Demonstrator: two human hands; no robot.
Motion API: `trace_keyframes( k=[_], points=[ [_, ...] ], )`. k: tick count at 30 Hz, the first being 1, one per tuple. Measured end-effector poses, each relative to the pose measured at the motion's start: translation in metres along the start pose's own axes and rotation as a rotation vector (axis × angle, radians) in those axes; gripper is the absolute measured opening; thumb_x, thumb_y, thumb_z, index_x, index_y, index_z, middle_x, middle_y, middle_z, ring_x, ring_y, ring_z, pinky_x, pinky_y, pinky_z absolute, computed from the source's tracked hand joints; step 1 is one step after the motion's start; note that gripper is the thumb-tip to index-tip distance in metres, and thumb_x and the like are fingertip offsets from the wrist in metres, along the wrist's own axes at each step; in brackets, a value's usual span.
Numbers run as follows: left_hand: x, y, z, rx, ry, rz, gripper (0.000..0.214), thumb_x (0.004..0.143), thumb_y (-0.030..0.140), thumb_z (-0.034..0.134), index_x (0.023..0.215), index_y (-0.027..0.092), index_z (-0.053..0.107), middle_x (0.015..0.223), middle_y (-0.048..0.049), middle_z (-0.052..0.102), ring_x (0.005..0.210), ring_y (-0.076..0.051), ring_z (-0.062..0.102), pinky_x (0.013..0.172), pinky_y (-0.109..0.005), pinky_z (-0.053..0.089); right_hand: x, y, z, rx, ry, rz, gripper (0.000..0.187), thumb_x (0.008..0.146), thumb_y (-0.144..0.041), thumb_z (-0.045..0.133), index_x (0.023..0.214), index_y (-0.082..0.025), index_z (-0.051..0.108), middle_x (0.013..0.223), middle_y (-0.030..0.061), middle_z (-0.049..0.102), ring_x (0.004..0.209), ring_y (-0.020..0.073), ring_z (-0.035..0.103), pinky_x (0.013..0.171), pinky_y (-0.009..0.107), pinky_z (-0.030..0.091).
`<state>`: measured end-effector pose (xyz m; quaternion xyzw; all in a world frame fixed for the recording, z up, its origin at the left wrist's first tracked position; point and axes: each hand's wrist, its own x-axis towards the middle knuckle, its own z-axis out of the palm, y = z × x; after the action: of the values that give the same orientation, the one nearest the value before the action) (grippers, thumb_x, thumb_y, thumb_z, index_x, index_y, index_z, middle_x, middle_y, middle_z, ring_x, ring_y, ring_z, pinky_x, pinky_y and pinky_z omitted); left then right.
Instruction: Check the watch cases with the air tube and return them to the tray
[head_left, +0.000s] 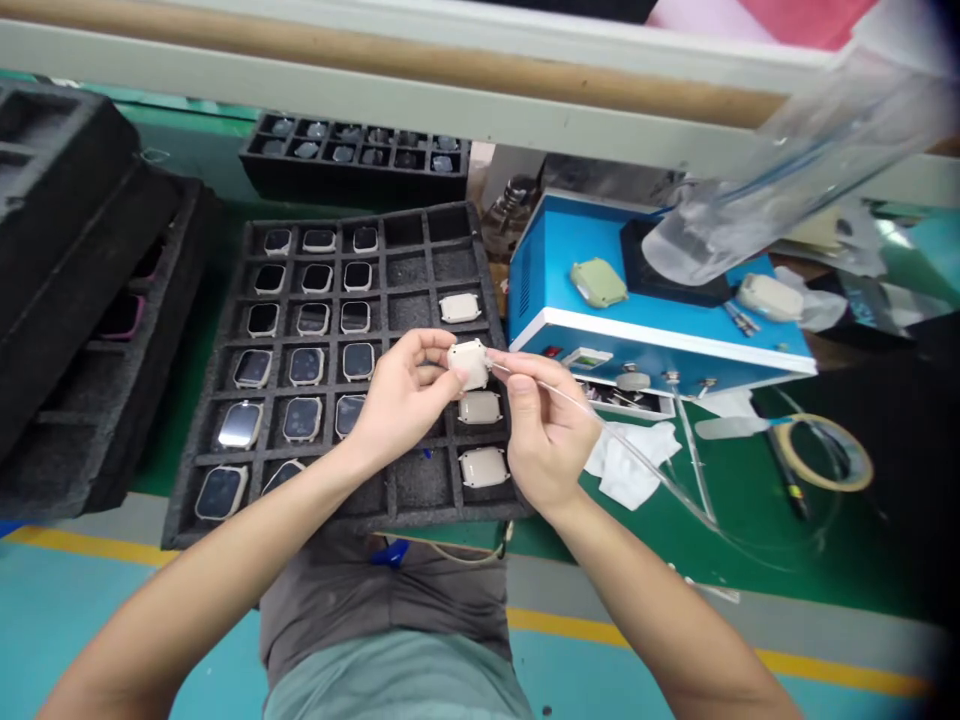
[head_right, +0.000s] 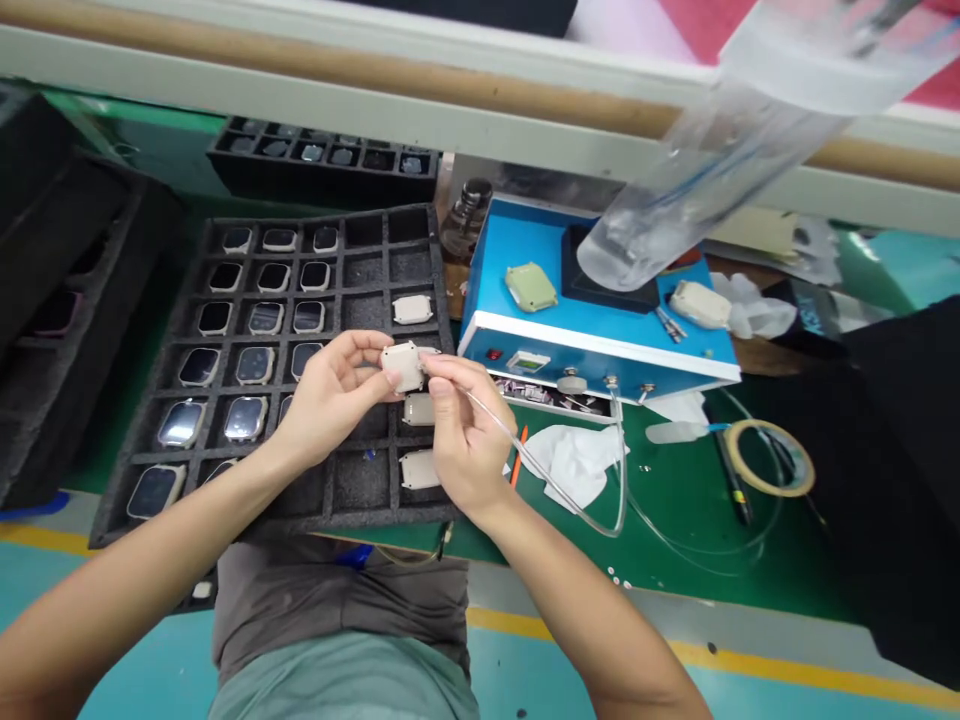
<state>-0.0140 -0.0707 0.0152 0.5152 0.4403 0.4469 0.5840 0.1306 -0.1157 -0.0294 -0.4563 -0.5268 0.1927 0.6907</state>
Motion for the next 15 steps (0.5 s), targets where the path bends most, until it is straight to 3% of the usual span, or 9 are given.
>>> trace_keyframes(
  k=[5,15],
  points=[
    [-0.0037,-0.0011,0.0020,0.073,-0.024,0.026,0.029,0.077,0.019,0.080,0.103,0.013,0.069,0.088,-0.0030,0.073,0.068,-0.010,0.069,0.062,-0.020,0.057,-0.0022,0.0001,-0.0011,0.029,-0.019,-0.014,0.016,0.103,-0.026,0.061,0.110,-0.025,0.074,0.112,0.0066,0.078,0.110,0.0248,0.076,0.097,0.049,0.066],
    [-0.0066,-0.0056,0.0016,0.085,-0.036,0.076,0.025,0.079,0.019,0.080,0.101,0.016,0.069,0.092,-0.0042,0.073,0.077,-0.014,0.071,0.063,-0.021,0.058,-0.0028,-0.0012,-0.0005,-0.007,-0.019,0.004,0.016,0.103,-0.029,0.061,0.109,-0.027,0.075,0.112,0.0063,0.079,0.109,0.0248,0.076,0.098,0.050,0.067]
  ],
)
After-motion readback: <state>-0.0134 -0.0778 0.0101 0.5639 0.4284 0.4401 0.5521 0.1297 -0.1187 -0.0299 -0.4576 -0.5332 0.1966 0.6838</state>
